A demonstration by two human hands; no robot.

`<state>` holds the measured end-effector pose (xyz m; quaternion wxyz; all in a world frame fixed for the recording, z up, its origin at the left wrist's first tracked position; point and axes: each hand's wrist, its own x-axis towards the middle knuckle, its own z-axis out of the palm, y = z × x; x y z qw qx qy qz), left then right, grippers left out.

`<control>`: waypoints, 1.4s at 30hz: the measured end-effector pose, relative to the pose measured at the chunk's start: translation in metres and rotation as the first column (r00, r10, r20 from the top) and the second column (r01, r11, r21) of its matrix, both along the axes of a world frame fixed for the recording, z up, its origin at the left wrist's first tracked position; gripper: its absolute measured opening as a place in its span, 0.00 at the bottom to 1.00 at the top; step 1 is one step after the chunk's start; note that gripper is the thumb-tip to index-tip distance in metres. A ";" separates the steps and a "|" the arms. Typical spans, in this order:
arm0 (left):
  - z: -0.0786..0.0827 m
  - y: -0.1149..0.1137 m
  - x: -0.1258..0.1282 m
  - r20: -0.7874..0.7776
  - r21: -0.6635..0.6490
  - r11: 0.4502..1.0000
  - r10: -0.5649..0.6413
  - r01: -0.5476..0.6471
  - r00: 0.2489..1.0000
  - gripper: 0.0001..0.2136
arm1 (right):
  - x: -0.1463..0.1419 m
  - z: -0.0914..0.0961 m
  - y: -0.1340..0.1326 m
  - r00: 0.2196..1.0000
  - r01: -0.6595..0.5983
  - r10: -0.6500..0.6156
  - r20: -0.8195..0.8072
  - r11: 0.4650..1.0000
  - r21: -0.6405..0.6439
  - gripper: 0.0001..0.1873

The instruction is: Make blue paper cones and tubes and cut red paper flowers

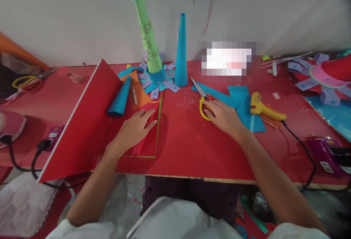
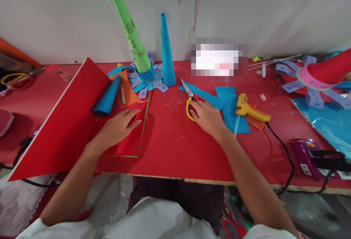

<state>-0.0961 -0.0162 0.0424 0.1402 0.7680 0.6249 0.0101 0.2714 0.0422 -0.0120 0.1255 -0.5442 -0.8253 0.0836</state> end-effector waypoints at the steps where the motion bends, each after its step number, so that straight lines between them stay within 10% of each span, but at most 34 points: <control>1: -0.002 0.000 0.000 0.003 0.000 1.000 -0.003 0.003 1.000 0.25 | 0.000 0.001 0.000 1.000 0.002 -0.002 0.002 1.000 -0.003 0.21; 17: 0.029 -0.004 0.021 0.049 -0.025 0.997 -0.066 0.068 0.997 0.21 | -0.002 0.008 -0.004 0.999 0.024 -0.024 0.044 1.000 -0.004 0.22; 23: 0.024 -0.008 0.024 -0.117 0.015 0.999 -0.046 0.048 0.992 0.25 | -0.013 0.008 -0.011 0.975 0.040 -0.030 -0.221 0.998 0.039 0.20; 31: 0.006 0.002 0.010 0.155 0.016 0.998 0.054 -0.057 0.986 0.24 | -0.064 0.027 -0.028 0.865 -0.189 0.007 -0.501 0.930 -0.314 0.16; 36: 0.000 0.005 0.011 0.297 -0.005 0.996 0.089 -0.092 0.951 0.25 | -0.117 0.030 -0.020 0.710 -0.375 -0.208 -0.673 0.698 -0.610 0.34; 42: -0.007 -0.009 0.004 0.655 -0.131 0.991 0.111 -0.032 0.748 0.31 | -0.156 0.028 0.002 0.722 -0.350 -0.165 -0.672 0.752 -0.559 0.28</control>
